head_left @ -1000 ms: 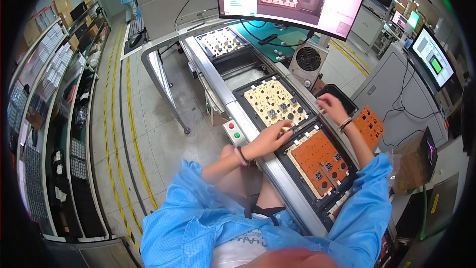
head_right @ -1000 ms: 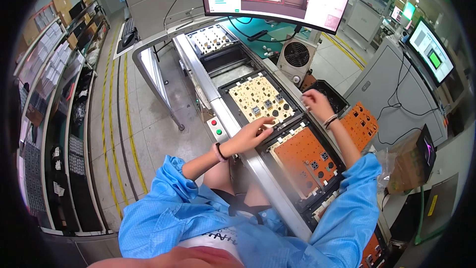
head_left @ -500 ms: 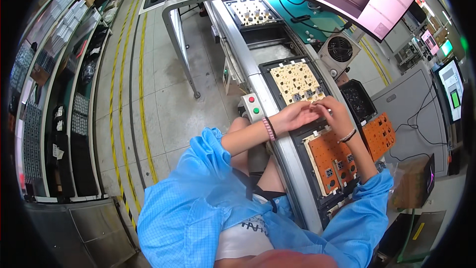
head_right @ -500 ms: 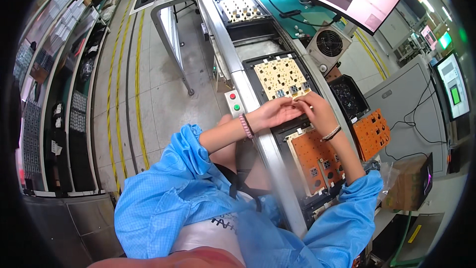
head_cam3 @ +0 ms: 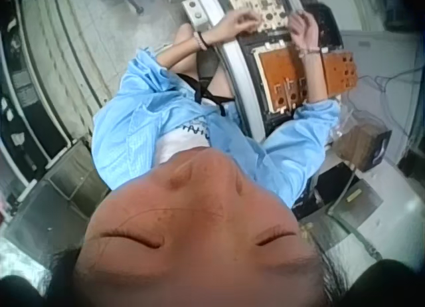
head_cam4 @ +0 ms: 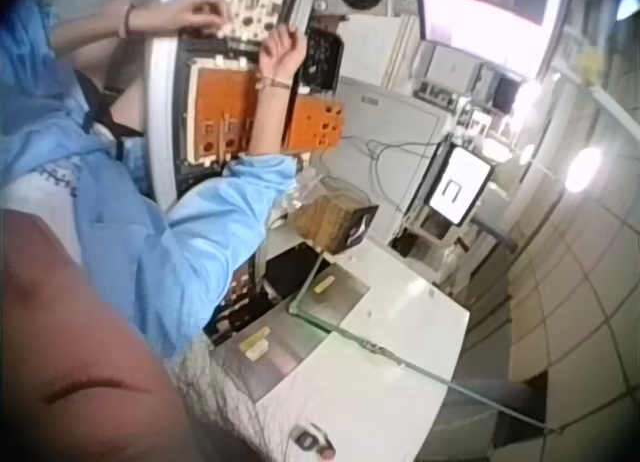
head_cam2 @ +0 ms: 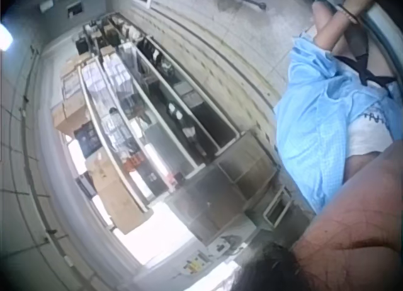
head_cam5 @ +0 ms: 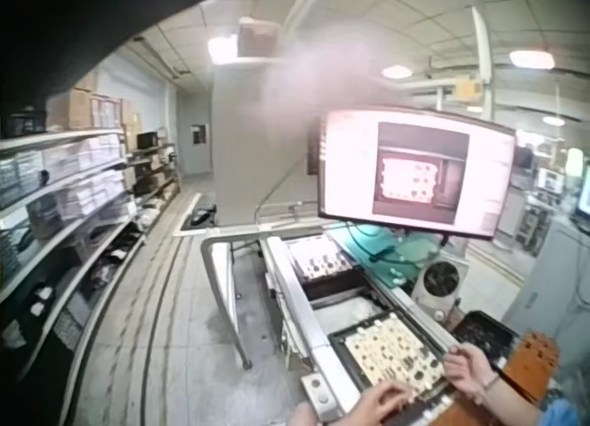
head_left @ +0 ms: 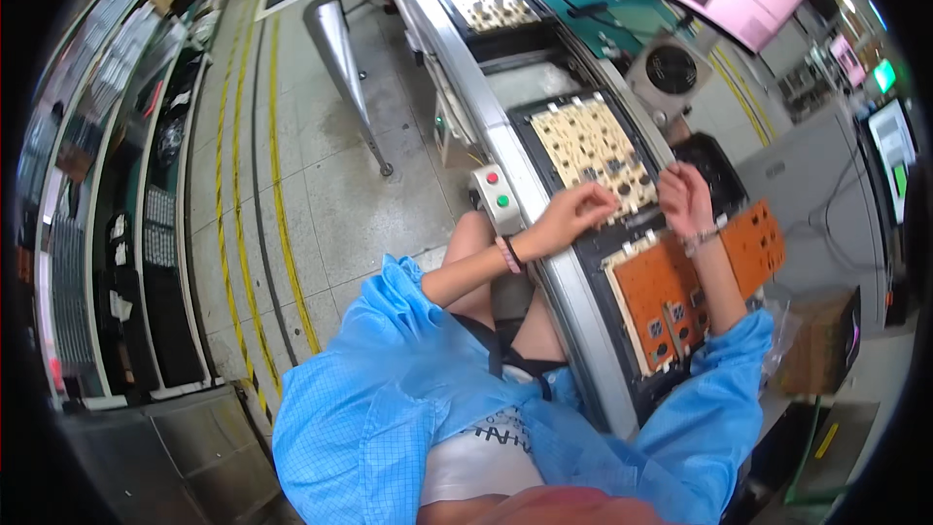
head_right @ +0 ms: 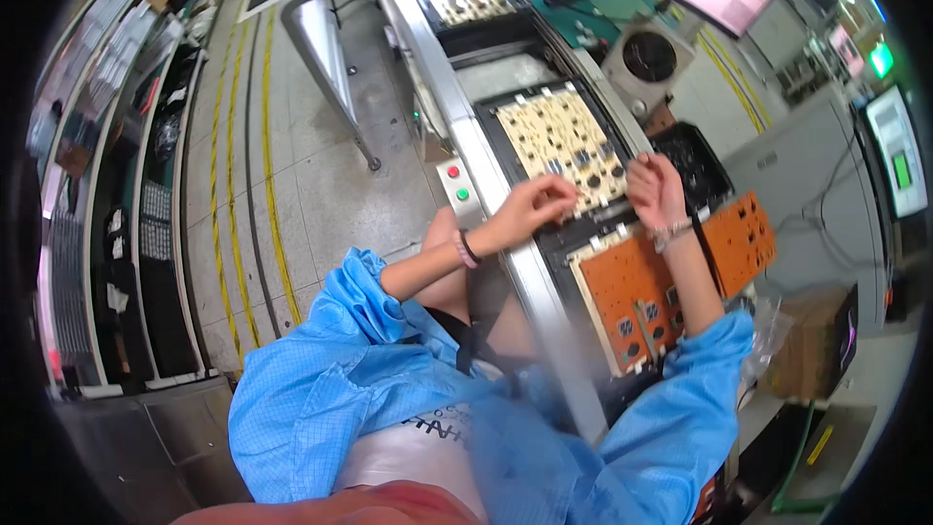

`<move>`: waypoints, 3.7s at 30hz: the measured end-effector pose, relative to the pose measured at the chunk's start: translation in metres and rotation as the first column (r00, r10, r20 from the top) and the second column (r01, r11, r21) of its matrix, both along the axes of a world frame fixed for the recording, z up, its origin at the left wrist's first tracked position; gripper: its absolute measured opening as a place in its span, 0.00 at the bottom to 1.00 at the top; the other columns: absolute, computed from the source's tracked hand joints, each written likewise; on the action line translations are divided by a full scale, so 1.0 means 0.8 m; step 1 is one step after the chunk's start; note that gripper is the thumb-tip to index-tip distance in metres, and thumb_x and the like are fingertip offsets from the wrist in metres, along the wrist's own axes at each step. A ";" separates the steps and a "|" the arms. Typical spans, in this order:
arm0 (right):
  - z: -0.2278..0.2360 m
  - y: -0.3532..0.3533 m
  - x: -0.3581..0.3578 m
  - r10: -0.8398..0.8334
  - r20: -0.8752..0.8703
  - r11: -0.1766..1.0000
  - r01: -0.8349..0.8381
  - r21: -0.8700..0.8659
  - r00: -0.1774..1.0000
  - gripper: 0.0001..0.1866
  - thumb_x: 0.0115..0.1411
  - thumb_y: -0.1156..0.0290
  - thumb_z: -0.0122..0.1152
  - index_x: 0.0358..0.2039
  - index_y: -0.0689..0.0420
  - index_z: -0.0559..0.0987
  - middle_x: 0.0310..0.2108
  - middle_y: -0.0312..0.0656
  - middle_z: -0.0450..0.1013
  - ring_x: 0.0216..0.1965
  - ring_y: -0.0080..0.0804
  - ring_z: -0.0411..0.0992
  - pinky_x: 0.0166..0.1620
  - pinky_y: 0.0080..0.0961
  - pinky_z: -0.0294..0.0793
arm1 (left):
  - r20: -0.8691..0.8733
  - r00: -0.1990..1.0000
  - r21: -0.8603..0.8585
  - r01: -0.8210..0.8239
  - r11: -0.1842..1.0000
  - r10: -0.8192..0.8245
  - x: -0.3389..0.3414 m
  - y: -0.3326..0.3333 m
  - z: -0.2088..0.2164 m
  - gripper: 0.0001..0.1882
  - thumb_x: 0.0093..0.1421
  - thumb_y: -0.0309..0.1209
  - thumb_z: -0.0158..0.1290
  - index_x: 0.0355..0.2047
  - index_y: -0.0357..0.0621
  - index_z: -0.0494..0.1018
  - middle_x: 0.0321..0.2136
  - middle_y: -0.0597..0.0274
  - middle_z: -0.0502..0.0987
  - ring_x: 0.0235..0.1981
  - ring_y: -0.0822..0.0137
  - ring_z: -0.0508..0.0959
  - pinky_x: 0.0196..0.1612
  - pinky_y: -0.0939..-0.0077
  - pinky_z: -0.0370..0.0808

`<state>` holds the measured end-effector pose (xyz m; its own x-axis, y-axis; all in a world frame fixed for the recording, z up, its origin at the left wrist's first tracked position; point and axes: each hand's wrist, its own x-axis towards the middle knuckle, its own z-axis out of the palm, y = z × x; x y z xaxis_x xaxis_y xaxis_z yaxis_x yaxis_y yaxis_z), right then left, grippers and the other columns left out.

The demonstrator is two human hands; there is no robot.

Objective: Inspecting and assembling electronic components onto printed circuit boards on a conveyor line.

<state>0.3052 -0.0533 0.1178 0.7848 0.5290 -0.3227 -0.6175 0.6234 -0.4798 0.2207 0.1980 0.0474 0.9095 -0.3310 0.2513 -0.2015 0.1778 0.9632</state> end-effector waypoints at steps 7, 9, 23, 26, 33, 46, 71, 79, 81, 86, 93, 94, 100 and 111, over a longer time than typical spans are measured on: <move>-0.014 0.004 0.021 0.141 0.291 0.799 0.065 -0.598 0.946 0.19 0.72 0.63 0.54 0.57 0.61 0.74 0.34 0.27 0.71 0.33 0.11 0.70 0.36 0.07 0.72 | 0.003 0.989 0.087 -0.149 0.985 0.150 0.006 0.046 0.029 0.11 0.68 0.25 0.52 0.48 0.38 0.78 0.40 0.63 0.78 0.35 0.77 0.78 0.38 0.84 0.76; -0.014 0.005 0.022 0.178 0.286 0.695 0.086 -0.714 0.941 0.17 0.72 0.65 0.53 0.55 0.61 0.74 0.37 0.32 0.75 0.35 0.14 0.73 0.40 0.11 0.77 | -0.074 0.989 0.086 -0.125 0.988 0.131 0.010 0.056 0.033 0.10 0.67 0.25 0.54 0.47 0.38 0.78 0.40 0.62 0.81 0.36 0.77 0.79 0.37 0.84 0.76; -0.030 0.004 0.017 0.898 0.424 0.190 0.764 -0.616 0.118 0.07 0.60 0.72 0.63 0.35 0.55 0.73 0.33 0.41 0.65 0.37 0.39 0.69 0.38 0.33 0.71 | 0.004 0.994 0.278 -0.107 0.955 0.111 0.026 0.083 0.040 0.08 0.65 0.23 0.55 0.43 0.36 0.75 0.41 0.60 0.78 0.40 0.72 0.80 0.41 0.79 0.81; -0.032 0.005 0.019 0.933 0.355 0.161 0.804 -0.572 0.065 0.07 0.59 0.71 0.63 0.36 0.55 0.74 0.33 0.41 0.66 0.37 0.41 0.70 0.39 0.33 0.72 | 0.027 0.994 0.280 -0.107 0.954 0.104 0.030 0.083 0.039 0.08 0.64 0.21 0.56 0.43 0.36 0.75 0.41 0.60 0.78 0.40 0.71 0.80 0.41 0.78 0.81; -0.029 0.000 0.028 0.815 0.469 0.191 0.606 -0.772 0.340 0.08 0.63 0.71 0.61 0.41 0.56 0.74 0.36 0.36 0.71 0.34 0.27 0.72 0.37 0.27 0.73 | 0.228 0.973 0.419 -0.059 0.906 -0.042 0.042 0.074 0.039 0.09 0.62 0.22 0.56 0.44 0.40 0.76 0.39 0.58 0.77 0.38 0.65 0.81 0.41 0.75 0.80; 0.000 -0.009 0.017 0.362 0.275 0.612 -0.005 -0.791 0.891 0.20 0.69 0.69 0.57 0.58 0.65 0.71 0.54 0.48 0.75 0.51 0.27 0.77 0.53 0.19 0.79 | 0.541 0.752 0.717 -0.179 0.674 -0.377 0.061 0.057 0.048 0.09 0.58 0.29 0.58 0.39 0.45 0.73 0.32 0.60 0.73 0.38 0.59 0.75 0.41 0.67 0.75; -0.026 0.055 -0.005 0.872 0.464 0.142 0.825 -0.547 0.157 0.06 0.59 0.67 0.64 0.34 0.52 0.78 0.36 0.38 0.70 0.40 0.39 0.70 0.45 0.33 0.68 | 0.585 0.810 0.508 -0.319 0.800 -0.049 0.052 0.068 0.015 0.07 0.59 0.28 0.60 0.36 0.42 0.75 0.31 0.57 0.74 0.36 0.56 0.74 0.40 0.65 0.70; -0.031 0.089 -0.007 0.921 0.261 -0.132 0.861 -0.491 0.290 0.07 0.53 0.64 0.70 0.29 0.49 0.79 0.35 0.35 0.68 0.44 0.33 0.67 0.47 0.32 0.62 | 0.578 0.816 0.502 -0.339 0.796 -0.017 0.054 0.074 0.020 0.05 0.59 0.27 0.59 0.36 0.42 0.76 0.31 0.59 0.74 0.36 0.58 0.75 0.41 0.67 0.70; -0.025 0.096 -0.006 0.917 0.206 -0.188 0.823 -0.535 0.343 0.07 0.53 0.64 0.70 0.28 0.48 0.79 0.35 0.36 0.68 0.44 0.34 0.67 0.47 0.32 0.62 | 0.583 0.813 0.494 -0.351 0.796 -0.003 0.054 0.076 0.019 0.05 0.59 0.27 0.59 0.36 0.42 0.76 0.31 0.60 0.75 0.36 0.58 0.75 0.41 0.67 0.70; -0.018 0.093 0.000 0.893 0.185 -0.202 0.734 -0.649 0.410 0.07 0.51 0.64 0.71 0.27 0.48 0.79 0.35 0.36 0.69 0.42 0.35 0.68 0.47 0.31 0.62 | 0.586 0.810 0.480 -0.360 0.800 0.013 0.056 0.077 0.017 0.05 0.59 0.27 0.59 0.36 0.42 0.76 0.31 0.59 0.75 0.36 0.58 0.75 0.41 0.67 0.70; -0.014 0.070 -0.005 0.926 0.345 0.069 0.833 -0.549 0.151 0.08 0.53 0.63 0.68 0.28 0.49 0.77 0.34 0.35 0.68 0.42 0.33 0.68 0.46 0.30 0.62 | 0.565 0.824 0.485 -0.369 0.793 0.038 0.060 0.082 0.014 0.05 0.60 0.27 0.59 0.36 0.42 0.76 0.31 0.59 0.76 0.36 0.57 0.76 0.42 0.66 0.70; -0.018 0.067 -0.004 0.943 0.324 0.117 0.843 -0.524 0.070 0.08 0.55 0.62 0.67 0.30 0.49 0.76 0.34 0.35 0.68 0.41 0.32 0.69 0.47 0.30 0.63 | 0.566 0.824 0.484 -0.369 0.793 0.039 0.060 0.083 0.014 0.05 0.60 0.27 0.59 0.36 0.42 0.76 0.31 0.59 0.76 0.36 0.57 0.76 0.42 0.66 0.70; -0.028 0.046 0.006 0.924 0.325 0.329 0.848 -0.415 -0.199 0.10 0.59 0.60 0.63 0.33 0.50 0.74 0.35 0.34 0.68 0.40 0.30 0.70 0.48 0.29 0.66 | 0.572 0.818 0.460 -0.375 0.805 0.054 0.063 0.085 0.012 0.05 0.60 0.27 0.58 0.36 0.42 0.77 0.31 0.58 0.77 0.36 0.57 0.76 0.41 0.66 0.71; -0.029 0.048 0.005 0.953 0.235 0.270 0.884 -0.382 -0.190 0.10 0.59 0.60 0.63 0.34 0.51 0.74 0.36 0.34 0.69 0.41 0.29 0.71 0.49 0.28 0.66 | 0.559 0.827 0.463 -0.377 0.802 0.066 0.071 0.089 0.011 0.04 0.60 0.27 0.57 0.35 0.41 0.76 0.31 0.57 0.76 0.34 0.56 0.75 0.40 0.65 0.71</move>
<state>0.3089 -0.0150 0.0946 0.4567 0.8474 0.2709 0.8733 -0.4851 0.0454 0.2776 0.2692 0.0560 0.7716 -0.3545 0.5282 -0.6361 -0.4423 0.6323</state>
